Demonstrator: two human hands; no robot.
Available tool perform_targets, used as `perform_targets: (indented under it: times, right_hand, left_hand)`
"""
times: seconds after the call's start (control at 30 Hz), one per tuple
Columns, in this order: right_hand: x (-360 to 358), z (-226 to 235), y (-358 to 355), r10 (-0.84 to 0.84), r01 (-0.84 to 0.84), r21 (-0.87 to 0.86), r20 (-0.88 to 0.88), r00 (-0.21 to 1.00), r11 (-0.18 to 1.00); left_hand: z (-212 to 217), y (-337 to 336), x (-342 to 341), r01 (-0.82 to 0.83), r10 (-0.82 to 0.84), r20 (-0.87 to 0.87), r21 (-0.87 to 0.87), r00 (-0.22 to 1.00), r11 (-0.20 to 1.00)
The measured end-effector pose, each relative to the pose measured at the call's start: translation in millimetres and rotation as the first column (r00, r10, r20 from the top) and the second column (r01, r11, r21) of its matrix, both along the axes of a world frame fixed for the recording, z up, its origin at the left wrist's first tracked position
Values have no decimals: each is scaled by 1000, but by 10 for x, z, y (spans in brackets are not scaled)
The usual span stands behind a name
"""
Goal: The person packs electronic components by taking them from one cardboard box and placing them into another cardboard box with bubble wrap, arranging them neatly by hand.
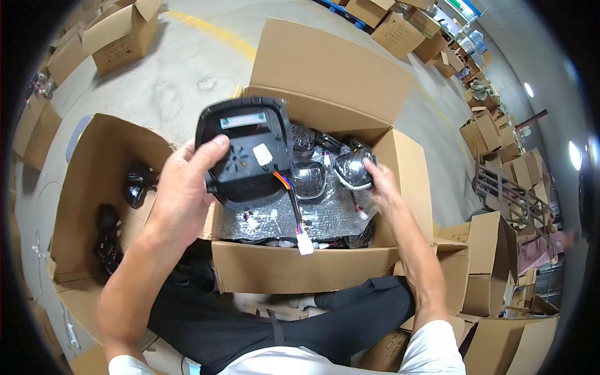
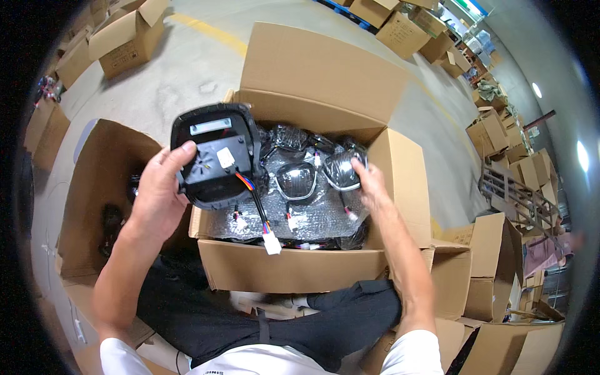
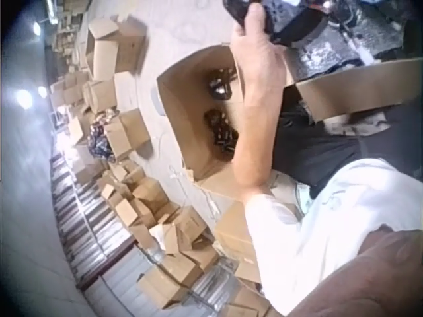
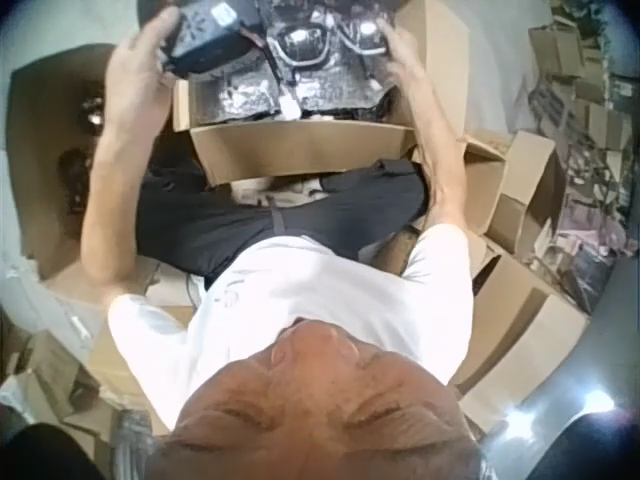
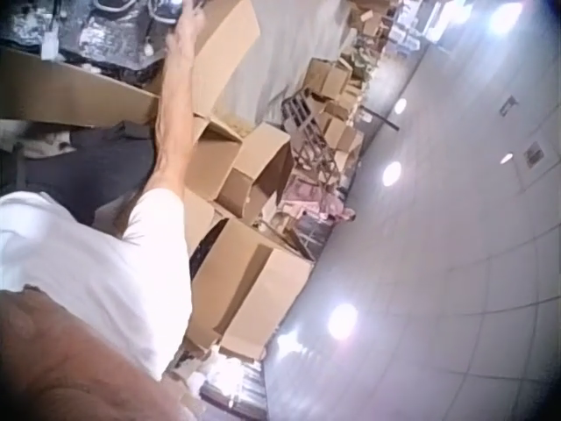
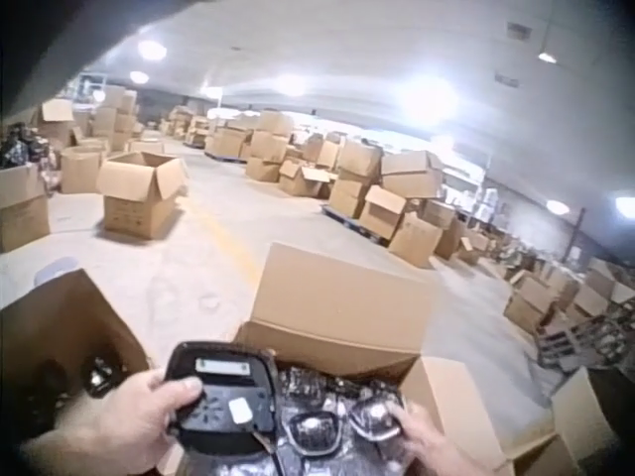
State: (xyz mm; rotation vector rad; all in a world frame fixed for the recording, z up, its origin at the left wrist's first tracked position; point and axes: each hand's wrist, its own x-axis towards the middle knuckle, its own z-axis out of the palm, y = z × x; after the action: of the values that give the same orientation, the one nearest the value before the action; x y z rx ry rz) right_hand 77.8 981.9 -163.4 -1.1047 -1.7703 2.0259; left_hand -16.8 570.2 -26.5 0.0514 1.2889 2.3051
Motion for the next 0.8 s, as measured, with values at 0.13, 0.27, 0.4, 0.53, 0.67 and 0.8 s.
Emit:
perform_targets:
  times: [0.13,0.27,0.4,0.53,0.67,0.8]
  right_hand:
    - [409,-971,-6,153,-126,-271,79,985,954]
    - [196,-688,-225,128,-244,351,321,938,904]
    - [294,-655,-206,71,-260,930,250,966,262]
    - [426,604,-1181,579,-258,859,-54,813,443]
    - [437,689,-1648,587,-119,988,40,808,96]
    - [310,520,-958,266,-145,775,-31,964,615]
  left_hand:
    - [-196,358,61,85,-79,42,-173,996,981]
    - [-367,636,92,159,-151,50,-225,987,961]
    - [-521,816,118,157,-148,53,-278,988,948]
    - [-712,1016,177,117,-156,-48,-458,987,881]
    - [-704,1123,501,278,-339,-25,-519,940,809]
    - [-564,1039,413,400,-503,-118,-463,856,791]
